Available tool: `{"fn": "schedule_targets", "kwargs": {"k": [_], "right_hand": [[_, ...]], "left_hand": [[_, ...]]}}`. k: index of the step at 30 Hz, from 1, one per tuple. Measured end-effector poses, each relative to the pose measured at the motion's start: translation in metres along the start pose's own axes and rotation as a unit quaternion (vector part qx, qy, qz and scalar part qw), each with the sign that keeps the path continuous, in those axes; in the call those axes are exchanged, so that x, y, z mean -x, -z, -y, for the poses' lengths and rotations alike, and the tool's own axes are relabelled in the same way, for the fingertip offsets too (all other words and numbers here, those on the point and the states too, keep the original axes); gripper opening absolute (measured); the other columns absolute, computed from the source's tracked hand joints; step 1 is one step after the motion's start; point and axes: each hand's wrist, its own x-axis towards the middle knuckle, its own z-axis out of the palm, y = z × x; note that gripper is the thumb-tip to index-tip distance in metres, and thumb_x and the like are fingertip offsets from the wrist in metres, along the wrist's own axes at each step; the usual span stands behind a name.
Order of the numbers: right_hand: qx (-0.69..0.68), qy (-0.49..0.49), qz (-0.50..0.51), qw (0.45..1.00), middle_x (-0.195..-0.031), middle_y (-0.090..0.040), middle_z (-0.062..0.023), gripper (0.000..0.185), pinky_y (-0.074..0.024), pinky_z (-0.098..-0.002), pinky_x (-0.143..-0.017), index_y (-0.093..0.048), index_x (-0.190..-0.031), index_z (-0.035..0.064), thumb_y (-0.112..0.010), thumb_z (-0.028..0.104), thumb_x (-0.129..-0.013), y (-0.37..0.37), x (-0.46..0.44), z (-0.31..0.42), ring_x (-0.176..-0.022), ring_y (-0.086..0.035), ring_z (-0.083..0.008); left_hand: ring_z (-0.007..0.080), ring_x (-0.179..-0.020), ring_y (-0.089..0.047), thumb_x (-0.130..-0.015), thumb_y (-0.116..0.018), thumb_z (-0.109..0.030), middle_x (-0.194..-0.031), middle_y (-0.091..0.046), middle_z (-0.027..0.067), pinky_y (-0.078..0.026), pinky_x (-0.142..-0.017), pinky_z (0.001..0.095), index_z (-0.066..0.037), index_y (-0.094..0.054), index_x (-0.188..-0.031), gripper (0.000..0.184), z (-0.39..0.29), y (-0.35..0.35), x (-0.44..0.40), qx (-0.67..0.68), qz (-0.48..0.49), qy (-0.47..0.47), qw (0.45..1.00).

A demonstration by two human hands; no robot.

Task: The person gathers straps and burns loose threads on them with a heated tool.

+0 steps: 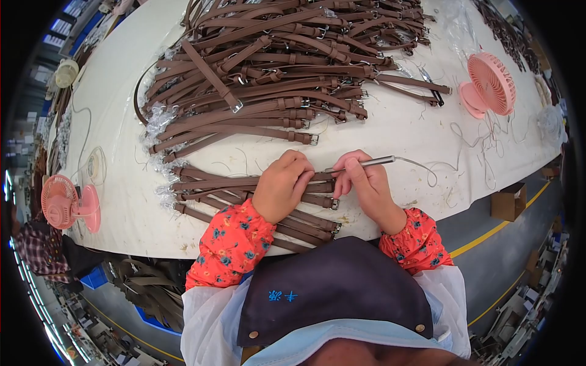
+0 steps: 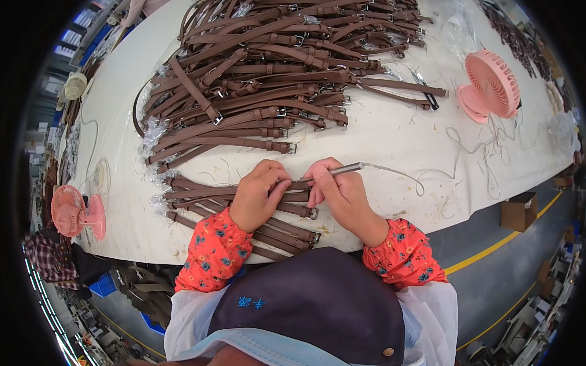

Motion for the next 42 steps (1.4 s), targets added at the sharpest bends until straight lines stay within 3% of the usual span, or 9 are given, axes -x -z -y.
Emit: {"fn": "schedule_targets", "kwargs": {"k": [5, 29, 35, 38, 42], "right_hand": [[0.003, -0.026, 0.014, 1.000, -0.066, -0.058, -0.0036, 0.038, -0.0483, -0.0252, -0.060, -0.062, -0.103, -0.0027, -0.045, 0.031, -0.110, 0.000, 0.000, 0.001, -0.061, -0.063, -0.0119], [0.017, -0.028, 0.019, 0.999, -0.064, -0.058, -0.0032, 0.039, -0.0473, -0.0251, -0.058, -0.062, -0.104, -0.0020, -0.043, 0.032, -0.111, 0.000, -0.001, -0.002, -0.062, -0.064, -0.0118], [0.000, -0.014, 0.006, 1.000, -0.065, -0.058, -0.0025, 0.037, -0.0478, -0.0250, -0.059, -0.062, -0.105, -0.0014, -0.044, 0.031, -0.110, -0.001, 0.000, -0.001, -0.061, -0.063, -0.0119], [-0.009, 0.009, -0.008, 1.000, -0.066, -0.058, -0.0022, 0.035, -0.0490, -0.0255, -0.063, -0.061, -0.106, -0.0009, -0.045, 0.030, -0.110, -0.001, 0.000, -0.004, -0.061, -0.062, -0.0112], [0.000, 0.037, -0.014, 0.999, -0.066, -0.059, -0.0018, 0.033, -0.0507, -0.0277, -0.073, -0.059, -0.109, 0.0000, -0.044, 0.029, -0.110, 0.001, 0.000, -0.004, -0.062, -0.061, -0.0098]], "left_hand": [[0.0349, -0.080, -0.064, -0.087, -0.067, 0.002, -0.096, -0.064, 0.0146, -0.052, -0.069, 0.0377, -0.001, -0.063, -0.098, 0.011, -0.001, -0.005, -0.003, -0.032, -0.027, -0.008, 0.999], [0.0349, -0.077, -0.065, -0.090, -0.066, 0.000, -0.091, -0.064, 0.0149, -0.052, -0.067, 0.0388, -0.002, -0.062, -0.097, 0.008, -0.006, -0.004, -0.003, -0.043, -0.031, 0.016, 0.998], [0.0313, -0.072, -0.065, -0.092, -0.065, -0.001, -0.087, -0.065, 0.0140, -0.051, -0.066, 0.0371, -0.002, -0.062, -0.099, 0.008, -0.002, -0.008, -0.002, 0.021, -0.104, 0.089, 0.990], [0.0294, -0.071, -0.066, -0.090, -0.068, -0.003, -0.086, -0.066, 0.0133, -0.052, -0.067, 0.0356, -0.002, -0.065, -0.100, 0.010, -0.006, 0.002, -0.001, 0.008, -0.038, 0.078, 0.996], [0.0288, -0.070, -0.066, -0.089, -0.071, -0.007, -0.086, -0.067, 0.0125, -0.052, -0.067, 0.0353, -0.003, -0.069, -0.099, 0.011, -0.004, 0.016, 0.000, 0.035, 0.142, 0.010, 0.989]]}}
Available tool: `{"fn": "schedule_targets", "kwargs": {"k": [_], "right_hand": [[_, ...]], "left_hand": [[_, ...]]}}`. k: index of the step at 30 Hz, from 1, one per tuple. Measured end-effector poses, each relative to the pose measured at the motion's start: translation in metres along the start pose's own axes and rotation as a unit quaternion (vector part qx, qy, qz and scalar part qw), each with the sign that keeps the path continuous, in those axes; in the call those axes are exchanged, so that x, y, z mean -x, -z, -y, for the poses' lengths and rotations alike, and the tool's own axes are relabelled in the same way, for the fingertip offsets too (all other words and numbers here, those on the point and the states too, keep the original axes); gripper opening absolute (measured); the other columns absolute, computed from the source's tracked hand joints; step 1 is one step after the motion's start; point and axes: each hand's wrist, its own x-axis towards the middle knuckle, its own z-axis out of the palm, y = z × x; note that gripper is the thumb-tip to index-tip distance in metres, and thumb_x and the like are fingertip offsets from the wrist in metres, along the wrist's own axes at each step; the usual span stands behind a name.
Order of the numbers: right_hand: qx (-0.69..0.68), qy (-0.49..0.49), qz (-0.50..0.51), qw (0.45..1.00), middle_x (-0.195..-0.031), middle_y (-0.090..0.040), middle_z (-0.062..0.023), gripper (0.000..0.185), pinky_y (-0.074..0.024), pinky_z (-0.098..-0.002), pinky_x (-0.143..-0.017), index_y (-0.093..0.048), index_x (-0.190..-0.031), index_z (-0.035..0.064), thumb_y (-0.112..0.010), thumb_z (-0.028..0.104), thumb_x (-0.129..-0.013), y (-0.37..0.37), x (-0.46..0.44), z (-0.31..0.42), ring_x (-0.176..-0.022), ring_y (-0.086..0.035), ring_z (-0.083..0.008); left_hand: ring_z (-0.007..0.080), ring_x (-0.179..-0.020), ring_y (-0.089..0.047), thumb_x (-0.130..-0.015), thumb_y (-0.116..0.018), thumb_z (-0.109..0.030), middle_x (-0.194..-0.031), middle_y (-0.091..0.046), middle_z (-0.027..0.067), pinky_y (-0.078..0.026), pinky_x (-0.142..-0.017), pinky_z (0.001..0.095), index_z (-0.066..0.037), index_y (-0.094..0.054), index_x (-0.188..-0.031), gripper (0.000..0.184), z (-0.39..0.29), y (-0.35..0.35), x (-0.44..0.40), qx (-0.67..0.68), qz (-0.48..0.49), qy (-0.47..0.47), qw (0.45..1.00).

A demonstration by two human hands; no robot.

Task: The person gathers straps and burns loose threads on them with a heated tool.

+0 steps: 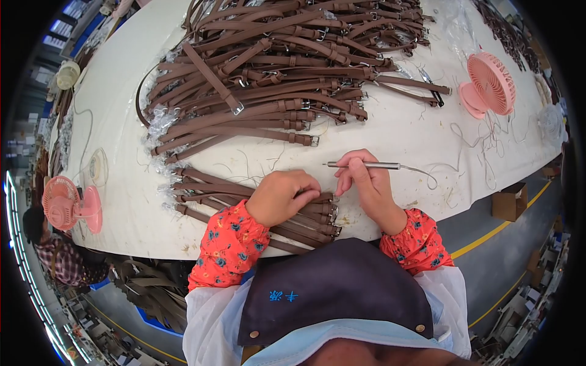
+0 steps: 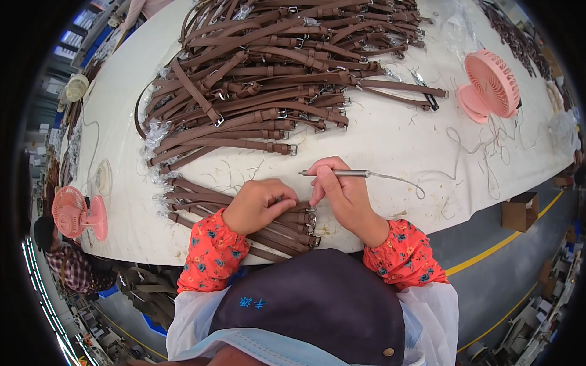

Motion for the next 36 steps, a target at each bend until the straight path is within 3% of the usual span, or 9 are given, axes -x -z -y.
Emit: {"fn": "schedule_targets", "kwargs": {"k": [2, 3, 6, 7, 14, 19, 29, 33, 36], "right_hand": [[0.004, 0.003, -0.002, 1.000, -0.066, -0.059, -0.0016, 0.032, -0.0509, -0.0287, -0.077, -0.059, -0.110, 0.0007, -0.044, 0.029, -0.111, 0.000, 0.000, 0.001, -0.063, -0.061, -0.0095], [0.002, -0.001, -0.004, 1.000, -0.066, -0.059, -0.0015, 0.032, -0.0508, -0.0290, -0.078, -0.059, -0.111, 0.0011, -0.043, 0.029, -0.111, -0.001, 0.000, 0.002, -0.063, -0.061, -0.0094], [-0.002, 0.002, -0.006, 1.000, -0.067, -0.060, -0.0018, 0.031, -0.0509, -0.0292, -0.079, -0.059, -0.113, 0.0021, -0.043, 0.029, -0.111, -0.001, 0.001, 0.003, -0.065, -0.062, -0.0099], [-0.002, 0.006, -0.006, 1.000, -0.067, -0.061, -0.0020, 0.031, -0.0509, -0.0291, -0.079, -0.059, -0.114, 0.0024, -0.043, 0.029, -0.111, 0.000, 0.001, 0.003, -0.065, -0.062, -0.0102], [0.041, 0.032, -0.029, 0.998, -0.082, -0.067, -0.0064, 0.027, -0.0511, -0.0277, -0.080, -0.059, -0.118, 0.0022, -0.047, 0.025, -0.110, 0.001, 0.001, 0.005, -0.077, -0.064, -0.0118], [0.137, 0.064, -0.029, 0.988, -0.098, -0.070, -0.0092, 0.018, -0.0539, -0.0309, -0.081, -0.060, -0.117, 0.0027, -0.057, 0.015, -0.104, -0.001, -0.003, 0.005, -0.089, -0.067, -0.0162], [0.243, 0.125, 0.015, 0.962, -0.102, -0.069, -0.0126, 0.027, -0.0556, -0.0312, -0.073, -0.062, -0.116, 0.0051, -0.070, 0.002, -0.090, -0.002, -0.003, 0.005, -0.083, -0.070, -0.0229], [0.193, 0.086, -0.023, 0.977, -0.097, -0.070, -0.0092, 0.023, -0.0543, -0.0280, -0.072, -0.063, -0.113, 0.0047, -0.071, 0.002, -0.091, -0.001, 0.000, 0.005, -0.080, -0.068, -0.0157], [0.163, 0.065, -0.056, 0.983, -0.091, -0.070, -0.0060, 0.019, -0.0526, -0.0252, -0.071, -0.064, -0.111, 0.0046, -0.070, 0.003, -0.092, -0.002, -0.001, 0.006, -0.077, -0.066, -0.0101]], "left_hand": [[0.0287, -0.069, -0.066, -0.088, -0.072, -0.008, -0.085, -0.067, 0.0122, -0.052, -0.067, 0.0357, -0.003, -0.070, -0.098, 0.011, -0.004, 0.008, 0.002, 0.014, 0.075, -0.016, 0.997], [0.0300, -0.082, -0.067, -0.086, -0.073, -0.007, -0.096, -0.069, 0.0115, -0.052, -0.076, 0.0380, -0.005, -0.070, -0.105, 0.019, -0.006, 0.014, 0.001, 0.000, 0.113, 0.014, 0.994], [0.0318, -0.100, -0.063, -0.083, -0.074, -0.007, -0.111, -0.067, 0.0105, -0.049, -0.087, 0.0406, -0.008, -0.068, -0.113, 0.031, -0.005, 0.020, -0.011, -0.211, -0.176, -0.093, 0.957], [0.0325, -0.112, -0.058, -0.081, -0.074, -0.008, -0.121, -0.064, 0.0097, -0.044, -0.095, 0.0437, -0.010, -0.065, -0.118, 0.039, -0.001, 0.023, -0.012, -0.271, -0.194, -0.063, 0.941], [0.0317, -0.107, -0.058, -0.081, -0.075, -0.010, -0.109, -0.065, 0.0075, -0.044, -0.094, 0.0444, -0.009, -0.066, -0.113, 0.033, 0.018, 0.018, -0.011, -0.271, -0.137, -0.043, 0.952], [0.0347, -0.099, -0.060, -0.081, -0.076, -0.007, -0.100, -0.065, 0.0111, -0.048, -0.086, 0.0433, -0.005, -0.062, -0.105, 0.028, 0.004, -0.001, -0.015, -0.154, -0.105, -0.086, 0.979], [0.0294, -0.081, -0.067, -0.083, -0.080, -0.011, -0.097, -0.070, 0.0132, -0.054, -0.072, 0.0351, -0.003, -0.066, -0.109, 0.031, 0.001, -0.014, -0.013, 0.117, -0.162, -0.010, 0.980], [0.0275, -0.077, -0.064, -0.085, -0.078, -0.012, -0.085, -0.070, 0.0080, -0.051, -0.069, 0.0346, -0.007, -0.072, -0.090, 0.010, 0.001, 0.021, -0.009, -0.149, -0.197, -0.019, 0.969], [0.0257, -0.071, -0.061, -0.082, -0.081, -0.014, -0.079, -0.068, 0.0066, -0.047, -0.067, 0.0367, -0.008, -0.070, -0.084, 0.012, 0.007, 0.054, 0.003, -0.208, -0.257, 0.003, 0.944]]}}
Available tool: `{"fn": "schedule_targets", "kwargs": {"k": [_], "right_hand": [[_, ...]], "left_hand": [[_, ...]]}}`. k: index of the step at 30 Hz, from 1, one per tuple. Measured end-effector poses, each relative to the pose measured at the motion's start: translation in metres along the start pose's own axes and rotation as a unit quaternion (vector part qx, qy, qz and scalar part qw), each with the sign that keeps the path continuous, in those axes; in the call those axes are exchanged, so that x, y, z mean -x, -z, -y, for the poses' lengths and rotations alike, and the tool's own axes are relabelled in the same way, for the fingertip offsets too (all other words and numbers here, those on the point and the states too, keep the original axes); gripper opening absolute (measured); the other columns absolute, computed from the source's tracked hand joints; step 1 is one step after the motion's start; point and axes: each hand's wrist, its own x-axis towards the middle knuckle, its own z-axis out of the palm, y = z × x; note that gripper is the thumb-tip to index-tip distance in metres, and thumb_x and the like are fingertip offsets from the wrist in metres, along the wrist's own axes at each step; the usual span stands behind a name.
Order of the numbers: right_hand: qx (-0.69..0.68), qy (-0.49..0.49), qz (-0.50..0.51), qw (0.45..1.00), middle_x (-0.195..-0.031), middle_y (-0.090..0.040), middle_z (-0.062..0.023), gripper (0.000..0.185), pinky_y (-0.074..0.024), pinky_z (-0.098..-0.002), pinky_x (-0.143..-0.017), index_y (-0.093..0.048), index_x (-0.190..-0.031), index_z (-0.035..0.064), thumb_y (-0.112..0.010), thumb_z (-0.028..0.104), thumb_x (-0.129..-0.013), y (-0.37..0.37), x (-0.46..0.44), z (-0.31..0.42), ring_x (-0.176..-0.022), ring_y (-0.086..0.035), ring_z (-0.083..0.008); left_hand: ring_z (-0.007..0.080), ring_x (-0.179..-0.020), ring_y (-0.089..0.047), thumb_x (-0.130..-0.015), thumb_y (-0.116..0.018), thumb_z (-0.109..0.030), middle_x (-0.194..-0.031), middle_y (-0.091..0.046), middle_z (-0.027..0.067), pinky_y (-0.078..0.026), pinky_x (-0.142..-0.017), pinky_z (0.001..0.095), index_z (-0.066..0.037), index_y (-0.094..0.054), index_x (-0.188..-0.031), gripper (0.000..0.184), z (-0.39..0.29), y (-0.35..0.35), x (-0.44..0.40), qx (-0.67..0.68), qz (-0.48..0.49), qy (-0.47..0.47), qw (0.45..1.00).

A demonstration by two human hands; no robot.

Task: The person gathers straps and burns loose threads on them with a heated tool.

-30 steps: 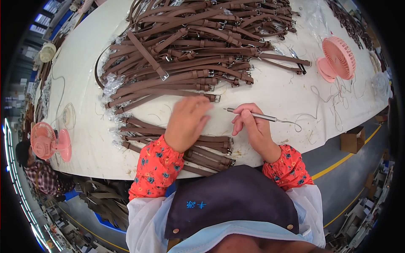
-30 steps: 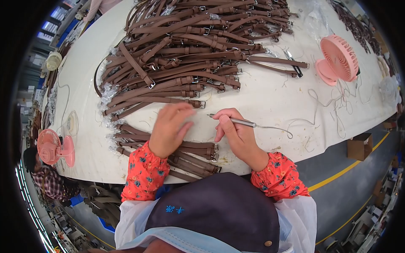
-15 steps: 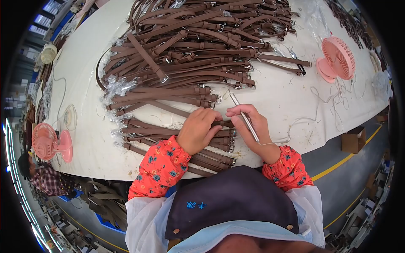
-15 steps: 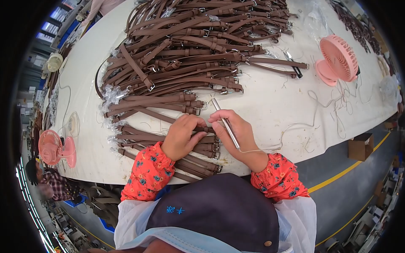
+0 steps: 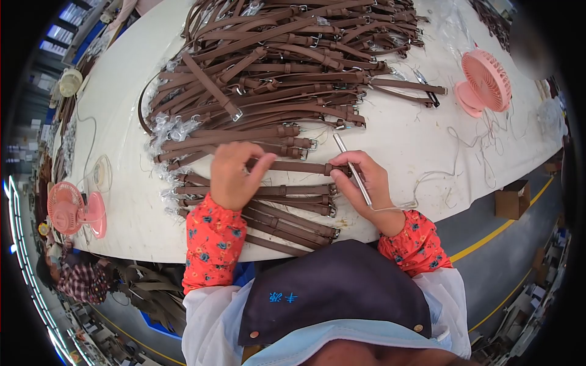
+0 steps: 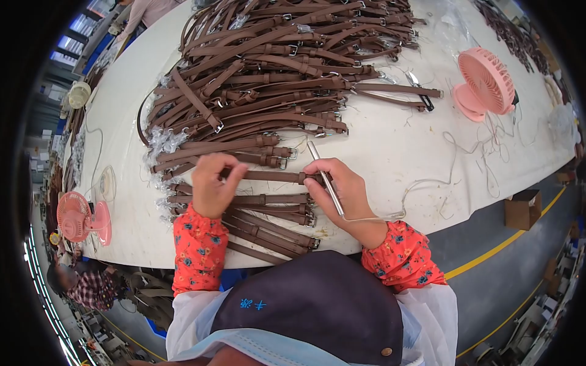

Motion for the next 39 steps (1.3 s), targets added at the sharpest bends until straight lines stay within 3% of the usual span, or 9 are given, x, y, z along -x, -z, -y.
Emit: {"fn": "schedule_targets", "kwargs": {"k": [9, 12, 15, 20, 22, 27, 30, 36, 39], "right_hand": [[0.019, 0.009, 0.009, 1.000, -0.091, -0.070, -0.0073, 0.020, -0.0532, -0.0266, -0.071, -0.064, -0.111, 0.0051, -0.070, 0.004, -0.093, -0.001, 0.000, -0.004, -0.077, -0.067, -0.0135], [0.031, 0.011, 0.035, 0.999, -0.093, -0.070, -0.0088, 0.022, -0.0541, -0.0282, -0.072, -0.063, -0.112, 0.0051, -0.070, 0.004, -0.092, 0.000, -0.002, 0.000, -0.079, -0.068, -0.0164], [0.038, 0.008, 0.065, 0.997, -0.096, -0.070, -0.0105, 0.024, -0.0552, -0.0298, -0.075, -0.063, -0.114, 0.0050, -0.072, 0.005, -0.091, -0.001, -0.001, -0.003, -0.083, -0.070, -0.0193], [0.063, 0.026, 0.082, 0.994, -0.100, -0.069, -0.0128, 0.028, -0.0564, -0.0317, -0.077, -0.062, -0.114, 0.0046, -0.075, 0.006, -0.089, -0.003, -0.003, -0.001, -0.088, -0.071, -0.0227], [0.047, 0.018, 0.075, 0.996, -0.101, -0.069, -0.0130, 0.029, -0.0565, -0.0319, -0.078, -0.062, -0.114, 0.0048, -0.075, 0.006, -0.088, -0.003, -0.003, -0.002, -0.088, -0.071, -0.0236], [0.068, 0.024, 0.061, 0.996, -0.101, -0.068, -0.0132, 0.029, -0.0559, -0.0331, -0.076, -0.061, -0.114, 0.0047, -0.074, 0.004, -0.088, -0.001, -0.001, -0.007, -0.087, -0.070, -0.0261], [0.083, 0.051, 0.073, 0.993, -0.100, -0.067, -0.0132, 0.028, -0.0552, -0.0343, -0.074, -0.060, -0.113, 0.0044, -0.073, 0.003, -0.088, -0.002, -0.002, -0.004, -0.085, -0.069, -0.0277], [0.095, 0.063, 0.076, 0.991, -0.098, -0.066, -0.0130, 0.025, -0.0548, -0.0354, -0.075, -0.060, -0.111, 0.0044, -0.071, 0.002, -0.089, -0.001, -0.003, 0.002, -0.085, -0.068, -0.0291], [0.113, 0.066, 0.069, 0.989, -0.099, -0.066, -0.0131, 0.020, -0.0546, -0.0361, -0.077, -0.061, -0.112, 0.0047, -0.068, 0.006, -0.093, -0.002, -0.003, 0.002, -0.087, -0.068, -0.0294]], "left_hand": [[0.0190, -0.052, -0.053, -0.087, -0.079, -0.011, -0.063, -0.059, 0.0055, -0.041, -0.052, 0.0293, -0.004, -0.065, -0.079, 0.017, 0.020, 0.060, 0.006, -0.046, -0.231, 0.042, 0.971], [0.0225, -0.061, -0.058, -0.087, -0.077, -0.010, -0.068, -0.062, 0.0068, -0.046, -0.060, 0.0317, -0.003, -0.067, -0.086, 0.013, 0.027, 0.072, 0.011, -0.135, -0.144, 0.139, 0.971], [0.0279, -0.078, -0.063, -0.087, -0.075, -0.010, -0.083, -0.066, 0.0093, -0.050, -0.071, 0.0372, -0.004, -0.067, -0.095, 0.013, 0.038, 0.063, 0.008, -0.207, -0.057, 0.006, 0.977], [0.0343, -0.108, -0.066, -0.087, -0.076, -0.011, -0.114, -0.068, 0.0161, -0.052, -0.093, 0.0399, -0.004, -0.065, -0.118, 0.033, -0.017, -0.008, 0.008, 0.091, 0.096, -0.009, 0.991], [0.0360, -0.106, -0.066, -0.088, -0.075, -0.012, -0.114, -0.068, 0.0176, -0.053, -0.092, 0.0404, -0.003, -0.062, -0.125, 0.040, -0.028, -0.035, 0.011, 0.133, 0.116, -0.075, 0.981], [0.0348, -0.097, -0.069, -0.087, -0.074, -0.011, -0.107, -0.071, 0.0149, -0.053, -0.087, 0.0395, -0.002, -0.067, -0.113, 0.029, -0.025, -0.057, 0.012, 0.217, 0.168, -0.009, 0.962], [0.0346, -0.091, -0.068, -0.083, -0.073, -0.008, -0.103, -0.070, 0.0125, -0.053, -0.082, 0.0412, -0.002, -0.068, -0.102, 0.020, -0.029, -0.041, 0.011, 0.157, 0.194, 0.078, 0.965], [0.0334, -0.094, -0.062, -0.079, -0.069, -0.008, -0.101, -0.064, 0.0061, -0.051, -0.078, 0.0422, -0.006, -0.065, -0.091, 0.013, -0.007, -0.010, 0.014, -0.115, 0.103, -0.047, 0.987], [0.0303, -0.097, -0.062, -0.080, -0.071, 0.000, -0.108, -0.062, 0.0090, -0.051, -0.080, 0.0401, -0.005, -0.065, -0.101, 0.023, -0.012, -0.008, 0.012, -0.009, 0.113, -0.042, 0.993]]}}
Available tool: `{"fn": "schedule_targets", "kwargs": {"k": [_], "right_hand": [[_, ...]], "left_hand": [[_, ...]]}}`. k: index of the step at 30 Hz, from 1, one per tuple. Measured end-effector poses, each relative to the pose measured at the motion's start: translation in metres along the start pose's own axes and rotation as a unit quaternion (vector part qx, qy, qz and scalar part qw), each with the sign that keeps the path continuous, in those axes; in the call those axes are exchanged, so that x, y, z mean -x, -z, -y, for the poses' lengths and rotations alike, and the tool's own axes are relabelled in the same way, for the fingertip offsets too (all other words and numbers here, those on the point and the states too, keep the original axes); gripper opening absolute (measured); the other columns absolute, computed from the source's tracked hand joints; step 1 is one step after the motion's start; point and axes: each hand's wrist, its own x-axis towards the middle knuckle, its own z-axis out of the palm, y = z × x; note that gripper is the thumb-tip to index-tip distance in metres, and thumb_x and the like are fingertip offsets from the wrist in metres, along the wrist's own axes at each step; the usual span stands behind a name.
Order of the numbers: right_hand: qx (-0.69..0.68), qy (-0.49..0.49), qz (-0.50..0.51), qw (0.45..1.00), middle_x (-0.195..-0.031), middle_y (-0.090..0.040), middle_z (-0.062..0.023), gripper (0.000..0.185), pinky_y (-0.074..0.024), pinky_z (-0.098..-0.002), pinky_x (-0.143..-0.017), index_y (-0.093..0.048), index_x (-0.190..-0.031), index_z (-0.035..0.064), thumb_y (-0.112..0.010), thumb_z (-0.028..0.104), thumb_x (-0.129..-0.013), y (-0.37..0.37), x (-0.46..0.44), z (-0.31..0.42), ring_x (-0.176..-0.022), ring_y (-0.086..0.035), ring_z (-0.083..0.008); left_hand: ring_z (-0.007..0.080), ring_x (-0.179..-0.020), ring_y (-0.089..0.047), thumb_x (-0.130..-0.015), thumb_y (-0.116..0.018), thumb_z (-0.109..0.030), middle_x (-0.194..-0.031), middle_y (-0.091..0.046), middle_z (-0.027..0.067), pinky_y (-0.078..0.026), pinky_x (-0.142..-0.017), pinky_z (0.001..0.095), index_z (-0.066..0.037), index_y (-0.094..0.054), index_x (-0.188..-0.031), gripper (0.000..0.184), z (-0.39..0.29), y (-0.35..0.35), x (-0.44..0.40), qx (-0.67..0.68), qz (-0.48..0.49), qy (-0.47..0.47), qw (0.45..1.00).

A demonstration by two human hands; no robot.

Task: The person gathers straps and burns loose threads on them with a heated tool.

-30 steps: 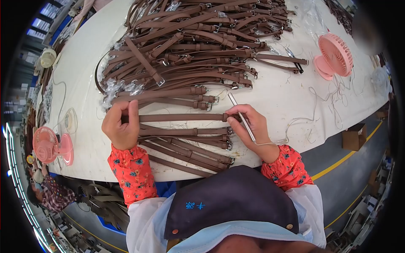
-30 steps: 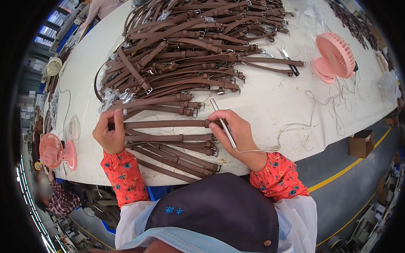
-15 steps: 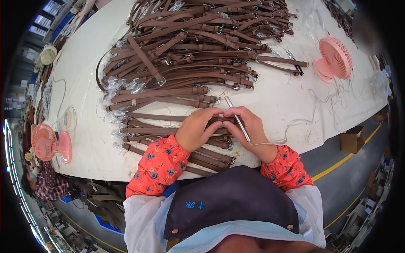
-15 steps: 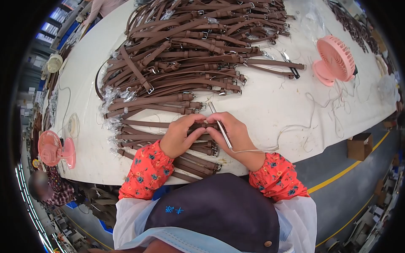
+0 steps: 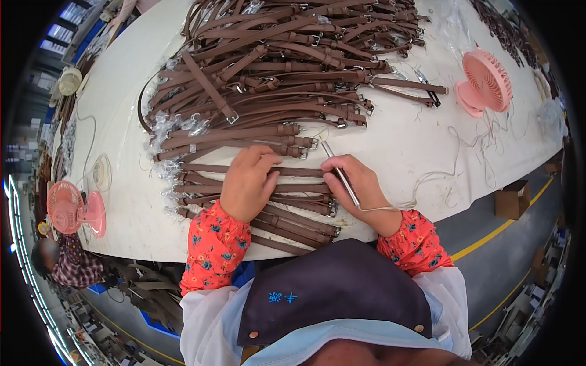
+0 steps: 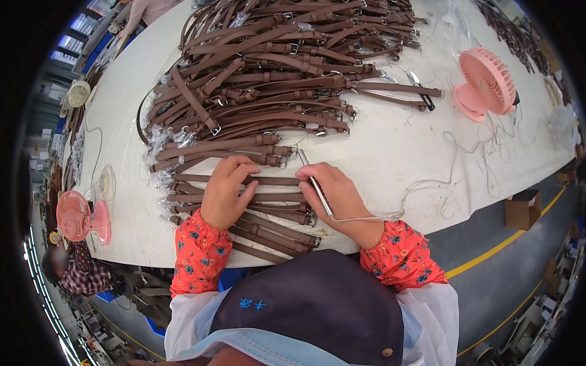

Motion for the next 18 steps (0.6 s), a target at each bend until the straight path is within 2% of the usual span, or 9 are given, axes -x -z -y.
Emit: {"fn": "schedule_targets", "kwargs": {"k": [2, 4, 5, 7, 11, 14, 17, 18], "right_hand": [[0.022, -0.014, -0.003, 1.000, -0.100, -0.067, -0.0130, 0.018, -0.0543, -0.0357, -0.080, -0.061, -0.113, 0.0045, -0.064, 0.010, -0.097, 0.001, 0.001, -0.001, -0.089, -0.069, -0.0286], [-0.034, -0.063, -0.013, 0.997, -0.103, -0.068, -0.0128, 0.020, -0.0539, -0.0347, -0.082, -0.060, -0.118, 0.0035, -0.060, 0.015, -0.101, 0.002, 0.002, 0.003, -0.093, -0.069, -0.0262], [-0.062, -0.086, -0.018, 0.994, -0.105, -0.069, -0.0126, 0.022, -0.0537, -0.0343, -0.083, -0.059, -0.121, 0.0030, -0.057, 0.017, -0.103, 0.003, 0.002, 0.005, -0.095, -0.069, -0.0250], [-0.090, -0.072, -0.040, 0.993, -0.107, -0.069, -0.0125, 0.027, -0.0535, -0.0328, -0.084, -0.055, -0.127, 0.0018, -0.054, 0.019, -0.106, 0.001, 0.003, -0.001, -0.098, -0.069, -0.0221], [-0.171, -0.088, -0.064, 0.979, -0.107, -0.069, -0.0119, 0.033, -0.0533, -0.0307, -0.086, -0.047, -0.134, 0.0008, -0.049, 0.021, -0.108, 0.001, 0.002, 0.000, -0.101, -0.069, -0.0192], [-0.228, -0.108, -0.062, 0.966, -0.107, -0.068, -0.0124, 0.032, -0.0532, -0.0298, -0.087, -0.046, -0.134, 0.0005, -0.047, 0.022, -0.109, 0.001, 0.005, -0.006, -0.096, -0.069, -0.0174], [-0.321, -0.125, -0.064, 0.936, -0.097, -0.069, -0.0121, 0.031, -0.0535, -0.0301, -0.087, -0.049, -0.129, -0.0013, -0.045, 0.023, -0.110, 0.002, 0.004, -0.003, -0.085, -0.070, -0.0165], [-0.314, -0.120, -0.060, 0.940, -0.093, -0.068, -0.0117, 0.030, -0.0536, -0.0298, -0.087, -0.050, -0.126, -0.0017, -0.045, 0.023, -0.110, 0.003, 0.005, -0.005, -0.082, -0.069, -0.0161]], "left_hand": [[0.0279, -0.090, -0.064, -0.081, -0.072, 0.003, -0.109, -0.061, 0.0104, -0.052, -0.077, 0.0381, -0.004, -0.064, -0.106, 0.026, -0.006, -0.007, -0.004, 0.097, 0.016, -0.004, 0.995], [0.0252, -0.083, -0.065, -0.082, -0.073, 0.005, -0.110, -0.060, 0.0115, -0.053, -0.074, 0.0355, -0.004, -0.064, -0.109, 0.030, -0.011, -0.018, -0.007, 0.187, 0.064, 0.007, 0.980], [0.0241, -0.081, -0.065, -0.083, -0.073, 0.005, -0.109, -0.061, 0.0112, -0.053, -0.072, 0.0346, -0.005, -0.064, -0.109, 0.030, -0.011, -0.024, -0.010, 0.203, 0.068, 0.006, 0.977], [0.0219, -0.076, -0.065, -0.083, -0.073, 0.004, -0.108, -0.061, 0.0107, -0.053, -0.069, 0.0328, -0.005, -0.064, -0.110, 0.030, -0.010, -0.035, -0.014, 0.234, 0.076, 0.006, 0.969], [0.0256, -0.079, -0.065, -0.084, -0.074, 0.002, -0.103, -0.062, 0.0108, -0.053, -0.070, 0.0351, -0.005, -0.066, -0.106, 0.024, -0.014, -0.041, -0.016, 0.195, 0.062, 0.007, 0.979], [0.0294, -0.079, -0.065, -0.084, -0.074, 0.000, -0.099, -0.063, 0.0110, -0.053, -0.070, 0.0376, -0.004, -0.067, -0.101, 0.019, -0.011, -0.047, -0.013, 0.167, 0.032, -0.030, 0.985], [0.0328, -0.081, -0.065, -0.085, -0.073, -0.001, -0.097, -0.064, 0.0118, -0.053, -0.071, 0.0398, -0.003, -0.067, -0.097, 0.013, -0.010, -0.050, -0.012, 0.134, 0.026, -0.053, 0.989], [0.0333, -0.081, -0.065, -0.085, -0.073, -0.001, -0.096, -0.064, 0.0121, -0.053, -0.071, 0.0402, -0.003, -0.066, -0.096, 0.012, -0.012, -0.050, -0.013, 0.125, 0.021, -0.058, 0.990]]}}
